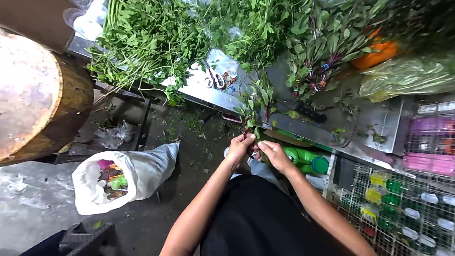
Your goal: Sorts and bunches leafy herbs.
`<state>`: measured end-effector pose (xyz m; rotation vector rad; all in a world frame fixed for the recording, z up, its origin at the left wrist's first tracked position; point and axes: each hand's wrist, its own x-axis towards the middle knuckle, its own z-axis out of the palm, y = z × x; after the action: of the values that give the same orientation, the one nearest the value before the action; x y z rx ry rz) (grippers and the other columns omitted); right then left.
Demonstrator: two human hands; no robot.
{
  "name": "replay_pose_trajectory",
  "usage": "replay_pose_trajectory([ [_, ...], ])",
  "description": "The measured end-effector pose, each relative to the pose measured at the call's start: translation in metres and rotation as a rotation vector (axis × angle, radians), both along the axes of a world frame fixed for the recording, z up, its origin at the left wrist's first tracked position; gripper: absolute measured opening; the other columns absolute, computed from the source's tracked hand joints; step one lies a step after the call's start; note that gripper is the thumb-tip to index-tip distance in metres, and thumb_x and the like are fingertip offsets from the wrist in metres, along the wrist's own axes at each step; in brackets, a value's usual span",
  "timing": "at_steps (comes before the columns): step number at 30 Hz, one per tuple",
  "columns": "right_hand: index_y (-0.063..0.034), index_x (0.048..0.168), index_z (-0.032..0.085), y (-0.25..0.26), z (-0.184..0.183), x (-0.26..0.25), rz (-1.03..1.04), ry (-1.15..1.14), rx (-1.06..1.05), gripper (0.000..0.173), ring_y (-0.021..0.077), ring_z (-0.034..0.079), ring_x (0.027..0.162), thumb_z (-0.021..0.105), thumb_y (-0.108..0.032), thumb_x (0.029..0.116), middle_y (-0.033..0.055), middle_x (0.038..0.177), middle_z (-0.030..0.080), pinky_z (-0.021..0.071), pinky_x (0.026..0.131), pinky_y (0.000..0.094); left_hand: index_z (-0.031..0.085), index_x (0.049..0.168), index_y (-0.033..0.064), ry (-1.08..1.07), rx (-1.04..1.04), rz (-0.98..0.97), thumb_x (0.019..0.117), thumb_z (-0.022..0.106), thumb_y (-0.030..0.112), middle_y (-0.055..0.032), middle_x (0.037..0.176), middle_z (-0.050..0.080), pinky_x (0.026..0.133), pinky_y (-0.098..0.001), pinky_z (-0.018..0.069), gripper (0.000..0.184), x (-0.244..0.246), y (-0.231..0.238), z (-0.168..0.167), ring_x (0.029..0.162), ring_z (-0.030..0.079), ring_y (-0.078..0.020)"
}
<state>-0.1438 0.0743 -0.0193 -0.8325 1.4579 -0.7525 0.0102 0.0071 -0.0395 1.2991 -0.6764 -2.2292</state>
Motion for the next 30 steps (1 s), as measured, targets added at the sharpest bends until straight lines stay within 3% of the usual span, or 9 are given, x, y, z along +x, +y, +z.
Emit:
replay_pose_trajectory([
  [2, 0.001, 0.105, 0.07, -0.002, -0.002, 0.003, -0.067, -0.12, 0.029, 0.031, 0.0112, 0.066, 0.071, 0.047, -0.019, 0.1087, 0.0035, 0.087, 0.069, 0.0588, 0.065, 0.0272, 0.064, 0.106, -0.0023, 0.01, 0.038, -0.004, 0.1076, 0.053, 0.017, -0.0051, 0.075, 0.065, 0.063, -0.0287, 0.0557, 0.022, 0.003, 0.008, -0.002, 0.063, 0.062, -0.0128],
  [5, 0.0001, 0.097, 0.069, -0.006, 0.0, 0.004, 0.04, -0.165, 0.006, 0.028, 0.0098, 0.068, 0.077, 0.048, -0.016, 0.1056, 0.0016, 0.085, 0.07, 0.0597, 0.074, 0.0292, 0.066, 0.104, -0.0018, 0.049, 0.038, 0.0, 0.1092, 0.049, 0.018, -0.0039, 0.071, 0.064, 0.061, -0.0295, 0.0569, 0.027, 0.008, 0.017, 0.007, 0.061, 0.062, -0.0124],
  [11, -0.0034, 0.08, 0.067, -0.011, 0.028, 0.008, 0.316, 0.521, -0.304, 0.045, 0.0185, 0.062, 0.08, 0.045, -0.033, 0.1064, 0.0081, 0.079, 0.063, 0.0486, 0.08, 0.0397, 0.066, 0.093, -0.0013, -0.03, -0.194, 0.207, 0.1023, 0.055, 0.004, -0.0045, 0.076, 0.066, 0.061, -0.0254, 0.0534, 0.016, 0.002, 0.008, 0.028, 0.062, 0.06, -0.0093],
  [18, -0.0068, 0.068, 0.061, 0.005, 0.033, -0.002, 0.246, 0.6, -0.588, 0.048, 0.0158, 0.06, 0.073, 0.045, -0.029, 0.1071, 0.0045, 0.066, 0.058, 0.044, 0.093, 0.0387, 0.066, 0.102, 0.001, -0.123, -0.369, 0.33, 0.1049, 0.052, 0.012, -0.0021, 0.077, 0.067, 0.066, -0.0292, 0.0567, 0.018, 0.001, -0.017, 0.053, 0.066, 0.064, -0.0103],
  [20, -0.0078, 0.076, 0.068, 0.026, 0.027, -0.005, 0.294, 0.619, -0.472, 0.043, 0.0162, 0.064, 0.081, 0.047, -0.031, 0.1057, 0.0049, 0.075, 0.066, 0.0425, 0.099, 0.0413, 0.062, 0.108, 0.006, -0.171, -0.387, 0.431, 0.1079, 0.05, 0.019, 0.0004, 0.081, 0.064, 0.067, -0.0295, 0.0568, 0.018, 0.022, -0.05, 0.055, 0.067, 0.062, -0.0096],
  [21, -0.0098, 0.097, 0.077, 0.03, 0.027, -0.01, 0.361, 0.661, -0.323, 0.037, 0.0178, 0.068, 0.099, 0.05, -0.033, 0.1048, 0.0056, 0.098, 0.075, 0.0404, 0.108, 0.0448, 0.059, 0.109, 0.009, -0.176, -0.422, 0.422, 0.1093, 0.048, 0.024, 0.0015, 0.083, 0.063, 0.069, -0.029, 0.0569, 0.019, 0.032, -0.063, 0.056, 0.069, 0.061, -0.0093],
  [23, -0.0158, 0.147, 0.058, 0.017, 0.025, -0.02, 0.453, 0.677, -0.001, 0.048, 0.0291, 0.053, 0.135, 0.055, -0.037, 0.1041, 0.0107, 0.148, 0.056, 0.0317, 0.118, 0.056, 0.059, 0.11, 0.0116, -0.167, -0.495, 0.329, 0.1104, 0.045, 0.029, 0.0009, 0.088, 0.065, 0.075, -0.0307, 0.0586, 0.023, 0.043, -0.076, 0.059, 0.075, 0.065, -0.0106],
  [26, -0.0041, 0.141, 0.059, -0.027, -0.005, -0.025, 0.033, 0.714, -0.071, 0.053, 0.0331, 0.066, 0.109, 0.067, -0.034, 0.0982, 0.0225, 0.132, 0.06, 0.0549, 0.094, 0.0494, 0.057, 0.123, 0.0071, -0.086, -0.523, 0.201, 0.1124, 0.037, 0.031, -0.0058, 0.103, 0.069, 0.086, -0.0387, 0.0594, 0.033, 0.041, -0.085, 0.06, 0.09, 0.07, -0.0176],
  [30, -0.0022, 0.136, 0.06, -0.078, -0.035, -0.037, -0.169, 0.72, 0.022, 0.048, 0.0333, 0.068, 0.1, 0.071, -0.022, 0.0942, 0.02, 0.11, 0.069, 0.0551, 0.092, 0.052, 0.053, 0.095, 0.0157, 0.162, -0.091, 0.229, 0.1116, 0.038, 0.032, 0.0052, 0.059, 0.044, 0.05, -0.0259, 0.0487, 0.028, 0.014, -0.088, 0.023, 0.046, 0.045, -0.0083],
])
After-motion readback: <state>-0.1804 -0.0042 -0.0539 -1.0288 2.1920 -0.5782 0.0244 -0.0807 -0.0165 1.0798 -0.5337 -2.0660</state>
